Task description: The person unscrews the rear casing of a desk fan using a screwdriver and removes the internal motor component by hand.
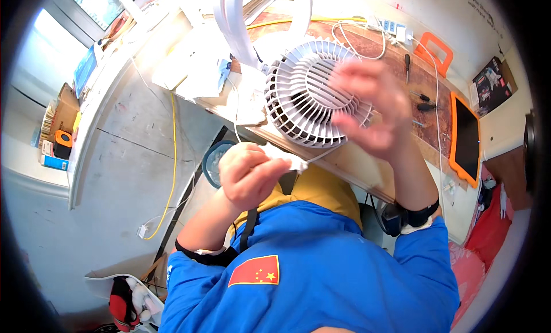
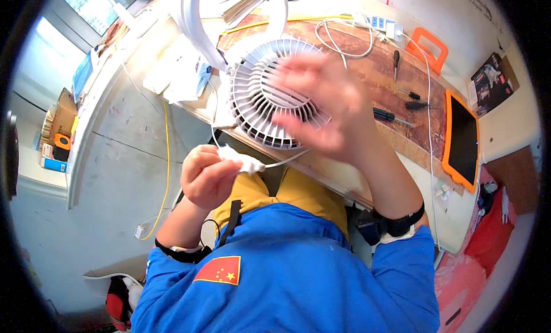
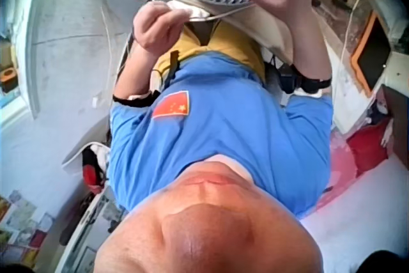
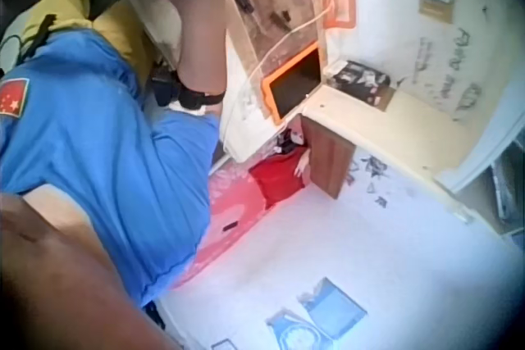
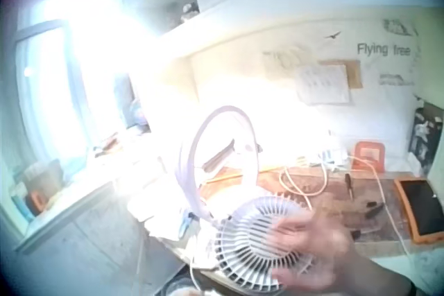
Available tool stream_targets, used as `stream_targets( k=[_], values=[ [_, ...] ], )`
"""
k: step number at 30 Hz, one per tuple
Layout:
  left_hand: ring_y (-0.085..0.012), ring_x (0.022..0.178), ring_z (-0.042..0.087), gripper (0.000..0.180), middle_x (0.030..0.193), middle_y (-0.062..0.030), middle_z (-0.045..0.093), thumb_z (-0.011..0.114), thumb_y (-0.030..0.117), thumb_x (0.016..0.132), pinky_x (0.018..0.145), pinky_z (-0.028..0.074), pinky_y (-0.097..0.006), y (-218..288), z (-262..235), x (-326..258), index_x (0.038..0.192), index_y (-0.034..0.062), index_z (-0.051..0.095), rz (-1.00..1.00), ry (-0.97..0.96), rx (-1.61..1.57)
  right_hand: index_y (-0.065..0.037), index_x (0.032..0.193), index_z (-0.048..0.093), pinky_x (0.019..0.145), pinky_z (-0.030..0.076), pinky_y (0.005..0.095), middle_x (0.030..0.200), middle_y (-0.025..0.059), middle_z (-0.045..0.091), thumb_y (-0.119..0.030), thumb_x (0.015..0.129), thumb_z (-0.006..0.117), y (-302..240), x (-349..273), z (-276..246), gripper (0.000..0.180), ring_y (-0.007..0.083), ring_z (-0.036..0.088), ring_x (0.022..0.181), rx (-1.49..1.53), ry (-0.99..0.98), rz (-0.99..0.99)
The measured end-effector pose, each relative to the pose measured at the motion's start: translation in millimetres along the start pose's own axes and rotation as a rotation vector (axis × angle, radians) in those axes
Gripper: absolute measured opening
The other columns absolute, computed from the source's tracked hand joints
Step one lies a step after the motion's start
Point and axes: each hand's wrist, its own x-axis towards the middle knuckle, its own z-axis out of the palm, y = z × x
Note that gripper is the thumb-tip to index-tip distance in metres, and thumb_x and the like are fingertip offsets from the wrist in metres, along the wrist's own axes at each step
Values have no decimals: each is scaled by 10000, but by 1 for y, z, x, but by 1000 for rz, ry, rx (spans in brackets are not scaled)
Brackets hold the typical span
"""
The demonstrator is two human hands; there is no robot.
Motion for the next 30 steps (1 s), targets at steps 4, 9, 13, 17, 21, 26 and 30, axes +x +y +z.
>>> stream_targets(
  k=[4,9,13,17,21,26,30],
  values=[
    [-161,554,530,242,674,-20,514,745,69,615,470,412,-288,2,19,21,851,37,700,108,72,-96,-67,964,672,701,526,331,927,107,662,-182,740,758,-34,-5,-10,266,243,656,834,331,-422,104],
    [-159,563,531,238,666,-22,507,693,69,607,470,405,-282,5,28,32,843,40,695,127,110,-113,-46,887,680,668,526,305,828,97,674,-111,746,752,-40,-10,-22,170,229,669,758,403,-409,261],
    [-201,597,526,115,689,-37,501,673,70,707,514,406,-328,-12,17,49,821,79,652,-85,109,164,-30,912,679,783,509,330,892,101,681,-88,752,738,-28,-11,-23,180,230,660,870,171,-183,282],
    [-231,677,547,68,731,-53,505,650,76,745,592,425,-352,-21,8,70,783,77,594,-222,-56,297,-43,1093,635,905,457,372,1197,159,574,-201,793,699,2,-13,-10,345,286,578,1075,-153,-66,300],
    [-265,734,578,59,770,-64,550,656,74,762,643,453,-369,-24,11,78,797,74,609,-208,-257,317,-27,1207,564,970,407,391,1302,192,481,-250,819,642,23,-23,14,454,330,491,1177,81,8,425],
    [-272,722,574,54,761,-67,547,650,79,771,637,454,-365,-25,20,78,803,67,608,-220,-229,300,-18,1206,558,1020,353,418,1256,184,522,-277,816,605,31,-24,20,471,352,459,1200,3,-5,350],
    [-276,707,570,47,753,-75,550,644,71,777,628,457,-365,-26,29,77,807,59,610,-213,-197,252,-16,1190,564,1028,340,432,1207,176,558,-275,796,606,32,-27,19,473,361,464,1181,-86,2,318]
  ],
)
